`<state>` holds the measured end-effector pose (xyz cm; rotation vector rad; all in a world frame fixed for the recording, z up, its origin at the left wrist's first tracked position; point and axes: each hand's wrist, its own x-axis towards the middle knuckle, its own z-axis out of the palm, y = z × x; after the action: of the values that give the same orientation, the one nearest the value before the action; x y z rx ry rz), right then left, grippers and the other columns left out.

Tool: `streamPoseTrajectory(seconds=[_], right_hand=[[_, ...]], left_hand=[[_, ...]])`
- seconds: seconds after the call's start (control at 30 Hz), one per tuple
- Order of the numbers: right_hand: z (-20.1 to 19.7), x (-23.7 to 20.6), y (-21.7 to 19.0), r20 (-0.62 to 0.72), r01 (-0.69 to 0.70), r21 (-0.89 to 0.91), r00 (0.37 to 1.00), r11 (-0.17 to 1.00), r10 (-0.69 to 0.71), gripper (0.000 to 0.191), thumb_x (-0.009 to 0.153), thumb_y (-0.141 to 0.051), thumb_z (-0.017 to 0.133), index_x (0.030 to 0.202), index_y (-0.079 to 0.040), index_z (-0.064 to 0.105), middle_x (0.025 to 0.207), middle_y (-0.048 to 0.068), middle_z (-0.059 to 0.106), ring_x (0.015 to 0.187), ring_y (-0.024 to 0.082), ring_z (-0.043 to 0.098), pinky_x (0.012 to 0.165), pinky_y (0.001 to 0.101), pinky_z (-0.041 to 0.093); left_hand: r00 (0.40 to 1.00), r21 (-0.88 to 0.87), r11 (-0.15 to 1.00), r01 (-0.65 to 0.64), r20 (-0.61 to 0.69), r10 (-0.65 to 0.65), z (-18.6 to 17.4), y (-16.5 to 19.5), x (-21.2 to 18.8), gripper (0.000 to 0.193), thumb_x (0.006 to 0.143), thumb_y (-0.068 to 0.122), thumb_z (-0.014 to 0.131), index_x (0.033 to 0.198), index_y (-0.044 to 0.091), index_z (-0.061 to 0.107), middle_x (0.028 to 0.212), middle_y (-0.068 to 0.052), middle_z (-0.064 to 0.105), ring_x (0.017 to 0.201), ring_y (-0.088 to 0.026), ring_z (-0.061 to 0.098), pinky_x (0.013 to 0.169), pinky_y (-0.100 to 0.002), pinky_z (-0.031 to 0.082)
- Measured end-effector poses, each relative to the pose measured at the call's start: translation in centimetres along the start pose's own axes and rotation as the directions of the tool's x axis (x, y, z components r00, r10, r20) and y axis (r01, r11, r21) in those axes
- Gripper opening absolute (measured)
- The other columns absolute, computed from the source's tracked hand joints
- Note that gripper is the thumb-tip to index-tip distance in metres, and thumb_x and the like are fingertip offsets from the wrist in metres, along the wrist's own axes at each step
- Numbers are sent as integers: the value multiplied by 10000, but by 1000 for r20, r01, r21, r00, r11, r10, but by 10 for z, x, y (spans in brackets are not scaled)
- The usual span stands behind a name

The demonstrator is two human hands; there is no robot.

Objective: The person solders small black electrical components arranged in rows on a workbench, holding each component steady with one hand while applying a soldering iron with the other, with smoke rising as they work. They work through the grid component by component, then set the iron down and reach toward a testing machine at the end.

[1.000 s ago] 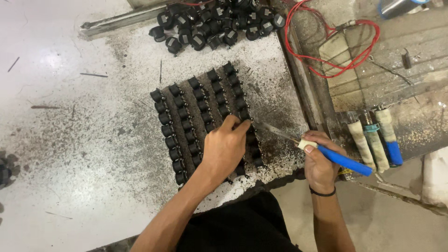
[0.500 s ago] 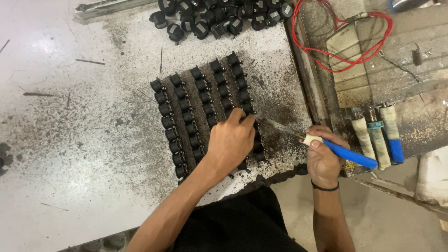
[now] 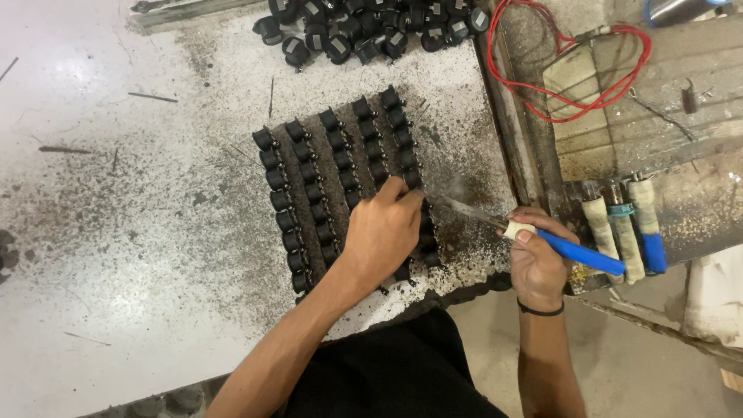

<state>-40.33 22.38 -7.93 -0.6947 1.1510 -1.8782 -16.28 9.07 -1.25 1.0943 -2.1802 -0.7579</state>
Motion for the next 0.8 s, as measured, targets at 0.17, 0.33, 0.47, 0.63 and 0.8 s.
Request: streamPoseTrajectory(seconds=[0.17, 0.33, 0.47, 0.63, 0.8], right_hand=[[2, 0, 1, 3, 37, 2, 999, 999, -37, 218, 874, 87, 604, 1078, 127, 670, 1180, 259, 641, 1066, 318, 658, 923, 430, 607], [1, 2, 0, 42, 33, -20, 999, 999, -32, 230, 868, 81, 591, 1076, 137, 673, 1159, 261, 641, 1064, 315, 658, 924, 427, 613], [1, 1, 0, 33, 33, -13, 999, 999, -33, 234, 866, 86, 588, 1080, 134, 670, 1156, 261, 641, 1056, 318, 655, 923, 428, 612], [1, 1, 1, 32, 58, -2, 998, 998, -58, 237, 866, 86, 590, 1083, 133, 674, 1161, 259, 640, 1088, 316, 648, 925, 431, 613], [1, 0, 2, 11, 53, 8, 999, 999, -54, 219, 875, 91, 604, 1086, 120, 658, 1156, 267, 636, 1100, 326, 646, 925, 448, 613]], left_hand=[[999, 24, 999, 25, -37, -24, -3, 7, -3, 159, 869, 50, 683, 1002, 18, 764, 952, -151, 660, 615, -345, 695, 555, -430, 585], [999, -18, 999, 50, -12, -50, -2, 2, 1, 121, 890, 63, 686, 969, 36, 774, 937, -135, 674, 622, -356, 690, 561, -437, 583], [998, -58, 997, 48, -39, -51, -5, -1, 1, 115, 898, 76, 690, 967, 63, 782, 916, -110, 678, 635, -351, 695, 571, -442, 579], [998, -10, 999, 44, -40, -44, -5, 3, -2, 127, 880, 58, 693, 973, 44, 778, 918, -132, 674, 613, -351, 687, 555, -439, 576], [998, -16, 998, 61, 25, -60, 0, 2, 1, 132, 895, 21, 680, 996, 9, 765, 941, -145, 682, 602, -304, 708, 516, -387, 593]])
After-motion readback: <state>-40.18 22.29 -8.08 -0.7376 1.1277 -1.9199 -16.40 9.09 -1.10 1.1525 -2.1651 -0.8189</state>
